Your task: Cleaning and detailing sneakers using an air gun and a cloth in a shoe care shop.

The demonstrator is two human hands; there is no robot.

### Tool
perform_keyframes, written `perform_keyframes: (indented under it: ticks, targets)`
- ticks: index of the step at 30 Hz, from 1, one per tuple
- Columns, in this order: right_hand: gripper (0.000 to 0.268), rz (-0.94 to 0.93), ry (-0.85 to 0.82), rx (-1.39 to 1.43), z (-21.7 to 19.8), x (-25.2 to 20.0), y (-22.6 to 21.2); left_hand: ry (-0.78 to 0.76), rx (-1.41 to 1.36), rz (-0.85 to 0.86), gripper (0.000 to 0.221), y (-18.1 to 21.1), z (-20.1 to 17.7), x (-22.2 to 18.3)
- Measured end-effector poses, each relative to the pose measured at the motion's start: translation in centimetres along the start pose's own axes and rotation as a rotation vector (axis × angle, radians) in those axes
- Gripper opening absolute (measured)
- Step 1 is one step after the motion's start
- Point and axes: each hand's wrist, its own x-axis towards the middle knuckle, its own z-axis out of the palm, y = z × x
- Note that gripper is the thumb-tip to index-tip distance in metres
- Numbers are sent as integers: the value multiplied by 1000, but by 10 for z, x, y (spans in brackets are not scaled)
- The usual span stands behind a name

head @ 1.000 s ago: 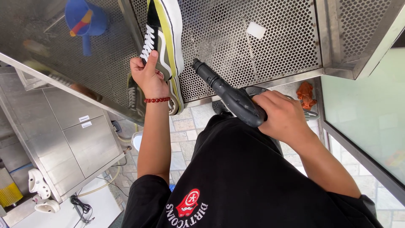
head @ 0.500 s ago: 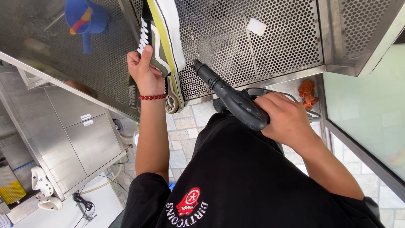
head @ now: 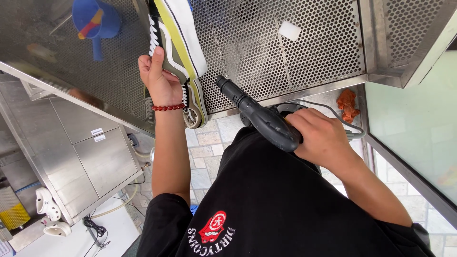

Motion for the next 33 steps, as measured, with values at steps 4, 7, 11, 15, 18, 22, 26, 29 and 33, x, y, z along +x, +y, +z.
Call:
perform_keyframes:
  ticks: [4,7,11,15,18,22,26,29,33]
  targets:
    - [35,-9,17,1,2,0,1,-3,10,30,37,0,-4,4]
    - [35,-9,15,-7,3,-1,2,5,36,44,37,4,4,2]
    - [33,-20,32,13,5,-1,2,25,13,50,39,10,10,1]
    - [34,-10,5,12,8,-4,4,8,58,55,41,13,11,1]
    - [36,-7,2,7,8,-5,4,10,58,53,43,15,13,0]
    - [39,2,-4,6,9,-7,5,16,60,52,44,16,14,0]
    - [37,-6,13,22,10,-10,8,23,42,41,44,16,17,-1]
    - [38,-14,29,16,7,-10,7,4,54,53,44,14,13,1]
    - [37,11,17,15,7,-12,8,10,40,36,40,14,21,0]
